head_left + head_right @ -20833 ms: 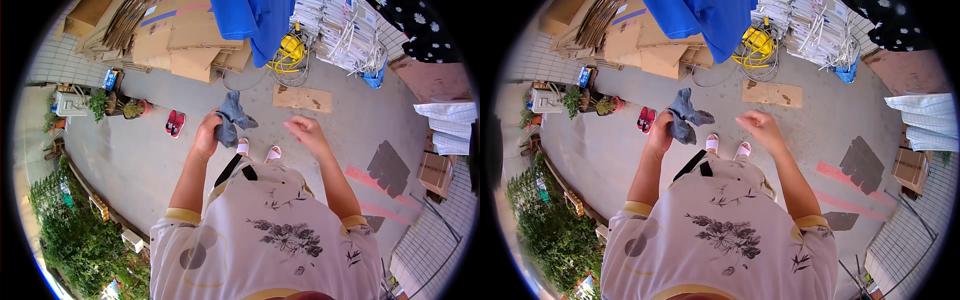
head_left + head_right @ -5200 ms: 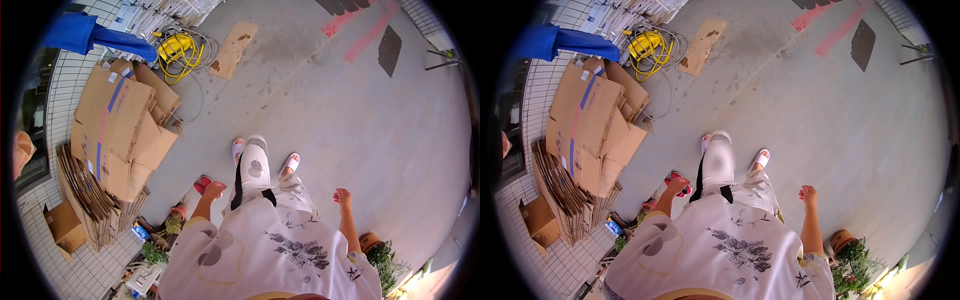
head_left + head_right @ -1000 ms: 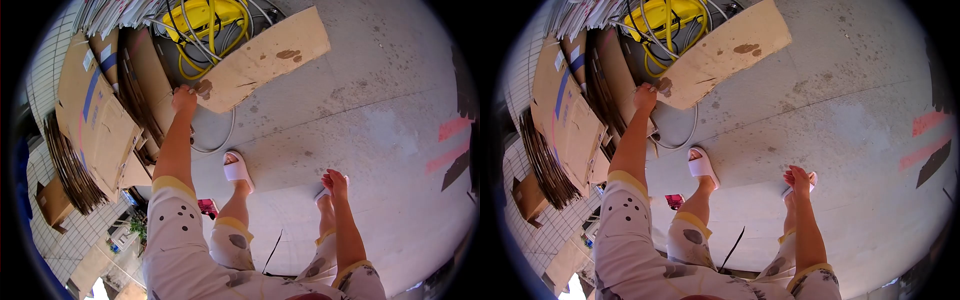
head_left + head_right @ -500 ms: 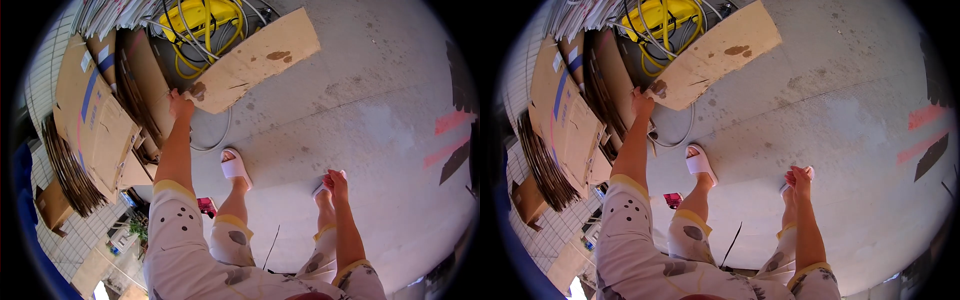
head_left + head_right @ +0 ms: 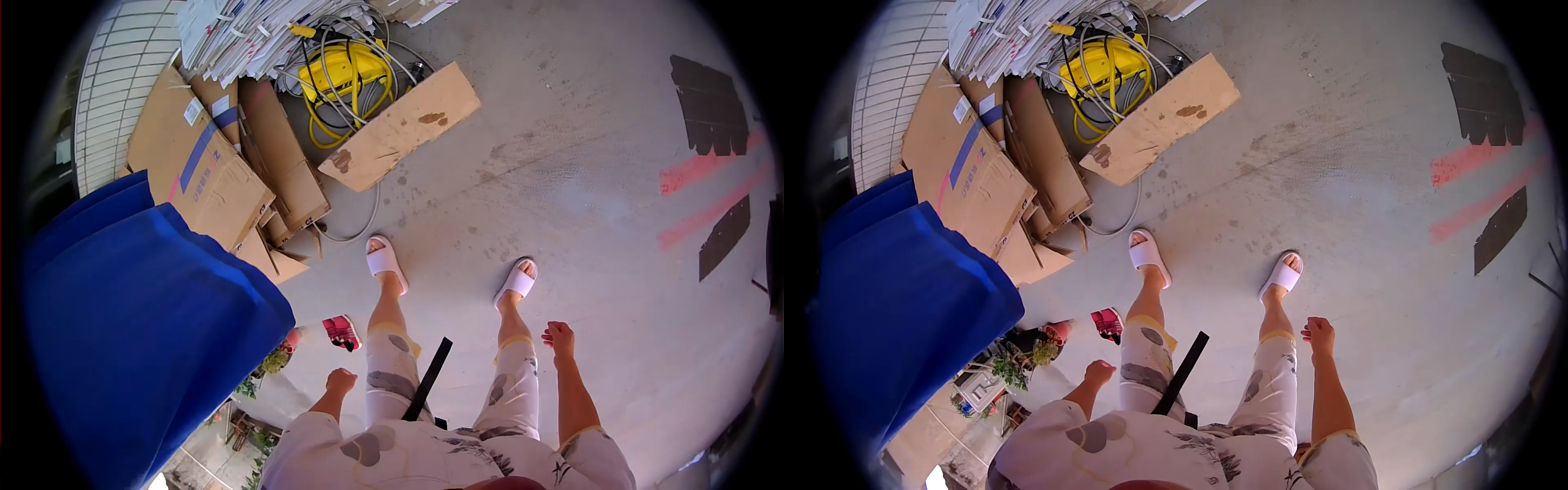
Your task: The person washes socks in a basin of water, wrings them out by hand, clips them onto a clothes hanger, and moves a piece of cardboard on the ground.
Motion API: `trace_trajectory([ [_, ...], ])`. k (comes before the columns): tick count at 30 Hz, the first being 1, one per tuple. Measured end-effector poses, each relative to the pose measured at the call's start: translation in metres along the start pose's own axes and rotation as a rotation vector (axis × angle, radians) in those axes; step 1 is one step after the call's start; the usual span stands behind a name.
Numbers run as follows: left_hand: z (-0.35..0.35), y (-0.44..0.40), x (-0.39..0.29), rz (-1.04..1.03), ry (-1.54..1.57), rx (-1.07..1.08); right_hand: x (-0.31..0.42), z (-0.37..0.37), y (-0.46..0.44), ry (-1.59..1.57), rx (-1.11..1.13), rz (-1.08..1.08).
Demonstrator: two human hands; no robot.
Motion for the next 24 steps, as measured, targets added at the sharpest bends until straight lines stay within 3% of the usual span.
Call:
trace_trajectory([
  [3,-0.078,0.081,0.036,-0.038,-0.153,0.202,-0.024,0.030,0.018,0.083,-0.020,0.047],
  [5,-0.166,0.103,0.079,-0.012,-0.131,0.285,-0.020,0.049,0.032,0.150,-0.006,0.103],
  [6,-0.200,0.113,0.088,-0.204,-0.217,0.292,-0.016,0.060,0.043,0.151,0.035,0.093],
  [7,-0.211,0.131,0.091,-0.124,-0.154,0.285,-0.012,0.066,0.055,0.149,0.078,0.079],
  [9,-0.220,0.148,0.079,0.018,-0.029,0.253,0.009,0.079,0.078,0.116,0.158,0.061],
  [11,-0.214,0.131,0.066,-0.067,0.241,0.224,0.023,0.097,0.110,0.051,0.237,0.030],
  [15,-0.110,0.165,-0.013,-0.298,-0.017,0.035,-0.015,0.163,0.136,-0.149,0.226,0.001],
  [16,-0.115,0.135,-0.008,-0.402,-0.103,-0.036,-0.039,0.182,0.140,-0.191,0.192,-0.003],
  [19,-0.082,0.130,-0.026,-0.492,0.014,-0.077,-0.149,0.235,0.143,-0.159,-0.037,0.003],
  [22,-0.076,0.096,-0.040,-0.469,-0.035,-0.001,-0.263,0.274,0.168,-0.121,-0.239,-0.053],
  [23,-0.089,0.056,-0.041,-0.951,-0.300,-0.210,-0.298,0.278,0.182,-0.158,-0.264,-0.085],
  [24,-0.098,0.034,-0.042,-0.555,0.261,0.018,-0.335,0.276,0.198,-0.199,-0.287,-0.120],
])
Point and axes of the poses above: each hand's wrist, its own y-axis away from the middle knuckle, its own z-axis out of the back of the hand, x = y × z, the point moved 4 cm from there along -y, towards the middle knuckle, and after that the axes turned 1 degree about -z, right-handed, at the moved point
